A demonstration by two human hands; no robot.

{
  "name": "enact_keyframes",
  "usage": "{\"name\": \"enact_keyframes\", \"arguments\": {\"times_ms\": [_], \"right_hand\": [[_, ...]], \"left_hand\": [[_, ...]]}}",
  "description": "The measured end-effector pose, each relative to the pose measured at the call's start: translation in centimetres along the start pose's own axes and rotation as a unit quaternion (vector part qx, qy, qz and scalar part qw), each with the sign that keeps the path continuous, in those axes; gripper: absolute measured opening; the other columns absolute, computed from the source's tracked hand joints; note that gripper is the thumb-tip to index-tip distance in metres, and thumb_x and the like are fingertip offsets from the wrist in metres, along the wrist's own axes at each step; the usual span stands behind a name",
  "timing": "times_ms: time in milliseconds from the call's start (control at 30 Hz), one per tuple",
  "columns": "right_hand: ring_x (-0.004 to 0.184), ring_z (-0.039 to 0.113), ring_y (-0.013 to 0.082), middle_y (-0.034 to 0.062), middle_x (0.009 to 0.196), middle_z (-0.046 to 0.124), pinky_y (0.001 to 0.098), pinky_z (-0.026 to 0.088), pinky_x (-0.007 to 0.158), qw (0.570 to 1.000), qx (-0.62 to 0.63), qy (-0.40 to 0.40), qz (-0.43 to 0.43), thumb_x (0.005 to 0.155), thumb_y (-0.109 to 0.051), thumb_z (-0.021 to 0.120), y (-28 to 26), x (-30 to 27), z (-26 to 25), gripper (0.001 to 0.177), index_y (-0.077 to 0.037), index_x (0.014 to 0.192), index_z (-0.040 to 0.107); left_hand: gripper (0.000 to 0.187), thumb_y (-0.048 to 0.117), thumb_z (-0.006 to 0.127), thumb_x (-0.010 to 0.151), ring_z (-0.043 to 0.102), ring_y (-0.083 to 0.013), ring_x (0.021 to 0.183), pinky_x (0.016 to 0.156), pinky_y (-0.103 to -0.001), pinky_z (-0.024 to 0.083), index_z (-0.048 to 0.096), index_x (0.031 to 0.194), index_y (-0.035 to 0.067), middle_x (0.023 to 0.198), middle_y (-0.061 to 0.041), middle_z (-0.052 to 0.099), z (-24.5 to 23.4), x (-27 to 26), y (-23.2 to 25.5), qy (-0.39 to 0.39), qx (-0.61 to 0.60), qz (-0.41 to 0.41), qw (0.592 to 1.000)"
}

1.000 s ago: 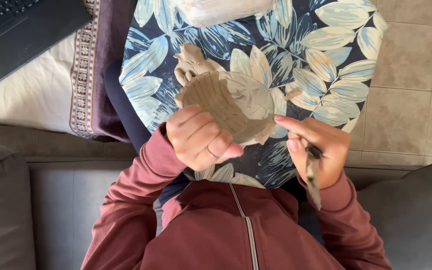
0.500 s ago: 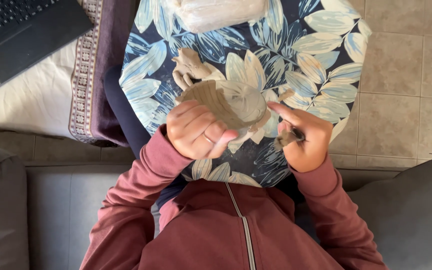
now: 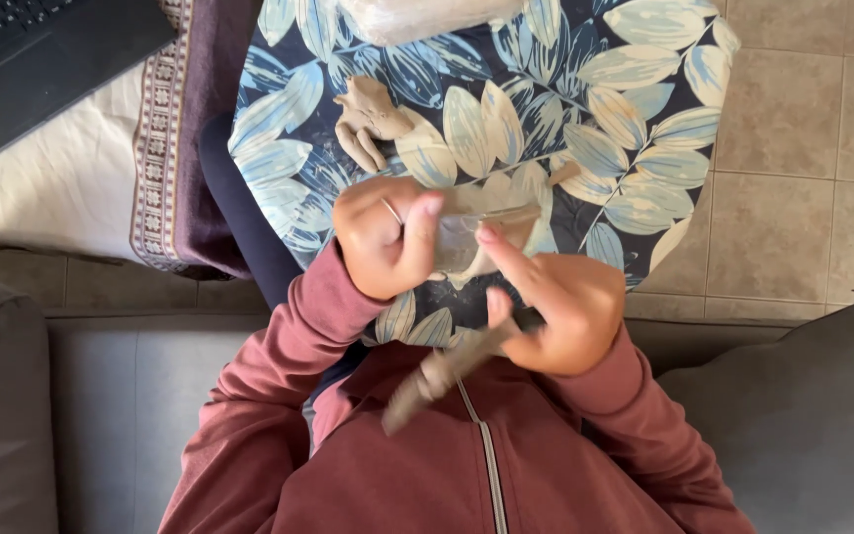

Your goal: The user is shaping and modeling clay around a plastic bowl to create a specific form using their hands and a knife.

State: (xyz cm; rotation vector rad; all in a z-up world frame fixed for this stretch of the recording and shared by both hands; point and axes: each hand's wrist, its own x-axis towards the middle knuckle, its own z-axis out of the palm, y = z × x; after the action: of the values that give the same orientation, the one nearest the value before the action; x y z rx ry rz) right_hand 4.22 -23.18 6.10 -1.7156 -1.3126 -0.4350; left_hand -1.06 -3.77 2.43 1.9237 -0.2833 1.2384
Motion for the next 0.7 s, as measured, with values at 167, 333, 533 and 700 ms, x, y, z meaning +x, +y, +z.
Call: {"name": "enact_keyframes", "arguments": {"times_ms": [167,333,533,700], "right_hand": [[0.044,0.055,0.0213,0.0016,0.051,0.051,0.0371,0.051,0.048,0.999,-0.012,-0.023,0.020,0.097,-0.025,0.056,2.6,-1.7,0.0,0.041,-0.005,0.126,0.076],[0.036,0.041,0.0119,0.0027,0.046,0.049,0.0283,0.037,0.039,0.984,0.134,-0.019,0.116,0.097,-0.022,0.053,4.8,-3.8,1.0,0.051,0.003,0.142,0.060],[0.043,0.035,0.0022,-0.0025,0.051,0.048,0.0209,0.027,0.042,0.943,0.269,-0.010,0.195,0.106,-0.035,0.043,6.9,-3.4,-1.1,0.062,0.011,0.147,0.047],[0.042,0.039,0.0102,0.0088,0.056,0.052,0.0223,0.029,0.039,0.924,0.202,-0.023,0.325,0.106,-0.018,0.048,9.6,-4.9,-2.0,0.043,0.004,0.140,0.061]], "left_hand": [[0.047,0.006,0.050,0.105,0.030,-0.0262,0.040,0.043,-0.034,0.032,0.037,0.059,0.005,0.045,-0.010,0.034,0.4,-0.6,0.8,0.009,-0.113,-0.162,0.980],[0.052,0.013,0.053,0.108,0.029,-0.0091,0.050,0.047,-0.026,0.030,0.040,0.058,0.012,0.047,0.003,0.035,1.0,-2.1,-0.8,0.066,-0.140,-0.280,0.947],[0.041,0.026,0.059,0.102,0.043,-0.0019,0.054,0.054,-0.019,0.032,0.052,0.064,0.012,0.055,0.006,0.048,0.7,-1.2,-0.9,0.114,-0.224,-0.547,0.798],[0.042,0.035,0.061,0.100,0.050,-0.0078,0.049,0.046,-0.020,0.035,0.060,0.066,0.011,0.054,0.003,0.050,2.5,-5.1,-5.0,0.080,-0.192,-0.610,0.765]]}}
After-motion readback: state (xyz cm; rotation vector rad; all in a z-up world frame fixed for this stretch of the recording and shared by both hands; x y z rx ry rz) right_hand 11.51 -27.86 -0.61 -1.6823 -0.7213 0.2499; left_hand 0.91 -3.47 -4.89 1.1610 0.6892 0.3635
